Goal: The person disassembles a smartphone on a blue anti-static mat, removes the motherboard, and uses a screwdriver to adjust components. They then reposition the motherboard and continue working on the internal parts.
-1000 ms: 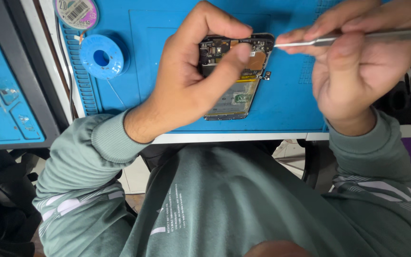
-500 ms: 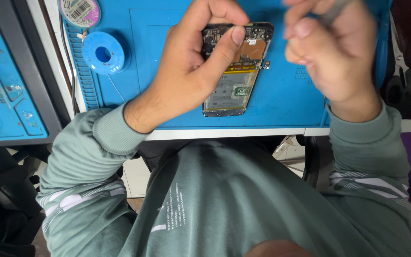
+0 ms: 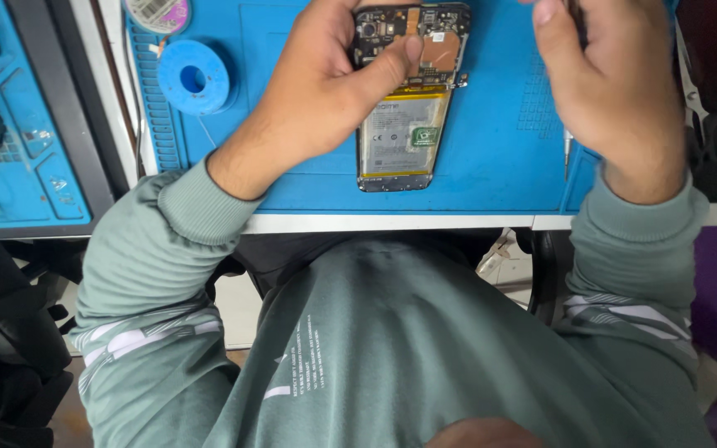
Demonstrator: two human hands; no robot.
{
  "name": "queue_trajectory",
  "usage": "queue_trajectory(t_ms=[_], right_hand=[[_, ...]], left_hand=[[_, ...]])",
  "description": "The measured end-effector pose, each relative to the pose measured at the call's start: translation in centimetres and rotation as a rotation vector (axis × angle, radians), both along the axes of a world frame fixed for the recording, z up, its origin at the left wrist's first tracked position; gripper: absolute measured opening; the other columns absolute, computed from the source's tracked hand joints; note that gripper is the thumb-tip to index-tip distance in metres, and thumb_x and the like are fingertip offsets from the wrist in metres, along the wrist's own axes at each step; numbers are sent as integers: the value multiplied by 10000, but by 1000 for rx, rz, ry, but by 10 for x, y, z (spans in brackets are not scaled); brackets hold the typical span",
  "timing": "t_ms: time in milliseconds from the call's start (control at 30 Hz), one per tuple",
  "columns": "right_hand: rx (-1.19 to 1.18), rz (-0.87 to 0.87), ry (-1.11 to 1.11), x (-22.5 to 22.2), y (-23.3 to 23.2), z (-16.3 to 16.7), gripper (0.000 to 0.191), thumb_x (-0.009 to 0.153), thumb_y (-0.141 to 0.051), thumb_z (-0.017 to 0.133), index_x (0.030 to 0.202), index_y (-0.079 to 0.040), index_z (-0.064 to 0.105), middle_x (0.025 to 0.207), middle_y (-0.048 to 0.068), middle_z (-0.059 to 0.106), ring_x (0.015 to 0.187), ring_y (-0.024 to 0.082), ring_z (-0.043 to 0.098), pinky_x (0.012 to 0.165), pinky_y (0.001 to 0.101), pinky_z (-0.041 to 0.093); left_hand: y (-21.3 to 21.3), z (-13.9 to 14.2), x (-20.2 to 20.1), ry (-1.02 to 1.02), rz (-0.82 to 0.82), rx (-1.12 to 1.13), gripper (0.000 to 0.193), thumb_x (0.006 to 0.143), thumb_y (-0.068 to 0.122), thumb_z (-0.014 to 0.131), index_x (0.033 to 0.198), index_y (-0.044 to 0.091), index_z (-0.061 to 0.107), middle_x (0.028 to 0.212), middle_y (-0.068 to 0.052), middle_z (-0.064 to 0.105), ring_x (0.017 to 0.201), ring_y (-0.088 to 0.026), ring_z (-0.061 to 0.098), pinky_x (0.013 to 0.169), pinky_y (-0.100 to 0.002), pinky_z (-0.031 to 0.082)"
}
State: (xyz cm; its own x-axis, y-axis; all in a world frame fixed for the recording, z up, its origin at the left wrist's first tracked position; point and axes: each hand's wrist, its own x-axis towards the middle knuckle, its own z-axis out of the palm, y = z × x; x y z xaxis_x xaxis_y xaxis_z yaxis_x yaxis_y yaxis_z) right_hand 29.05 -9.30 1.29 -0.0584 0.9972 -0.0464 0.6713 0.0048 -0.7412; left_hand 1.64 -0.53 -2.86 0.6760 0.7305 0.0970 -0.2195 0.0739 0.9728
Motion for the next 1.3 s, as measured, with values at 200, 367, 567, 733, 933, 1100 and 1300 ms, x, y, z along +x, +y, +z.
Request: queue_trajectory(t_ms=[200,367,567,733,933,1100,1300], right_hand=[[197,179,-576,2,-4,6,157,1000,-46,756,1122,20,683,1107,169,652,939,301,670,788,402,545],[216,191,-251,-11,5,23,355,1063,-27,768,1332,-12,537,1291,140,595,1188,261,652,993,378,566],[-163,155,712,-60,2,4,695,1004,66,644,1541,-107,237,1509,83,428,1379,141,549,932,275,590],[-139,88,689,-61,5,-3,555,1022,108,616,1461,-100,346,1425,87,503,1285,126,538,980,245,485],[-181,60,802,-59,4,-1,507,1034,89,601,1452,-107,393,1370,55,534,1286,99,540,1081,220,473],[-199,34,766,-54,1,4,476,1041,94,614,1432,-83,407,1368,70,561,1209,98,556,1021,223,503],[1,28,744,-53,2,5,572,1070,97,608,1536,-63,318,1406,107,564,1286,146,588,1105,280,523]], left_hand=[[-2,-2,0,-32,16,18,252,1117,25,669,1316,11,515,1191,-42,676,1113,-98,672,992,-286,586],[-4,-5,4,-109,-17,-82,319,1095,15,658,1353,34,471,1203,-25,693,1091,-92,683,982,-281,595],[-11,-8,9,-136,-21,-76,271,1146,-34,648,1348,42,484,1218,-40,627,1134,-89,655,1003,-257,567],[-8,-11,4,-170,-76,-125,318,1128,-64,548,1414,50,468,1328,-51,578,1262,-106,577,1107,-270,501],[-11,-10,0,-147,-144,-118,427,1081,-140,460,1469,37,438,1390,-74,567,1321,-138,543,1158,-287,447],[-12,-5,-4,-169,-214,-89,525,1048,-174,437,1517,49,360,1458,-74,494,1391,-135,480,1199,-284,422],[-14,-4,2,-293,-232,-220,565,1106,-152,471,1568,83,244,1589,-47,378,1467,-110,384,1161,-262,398]])
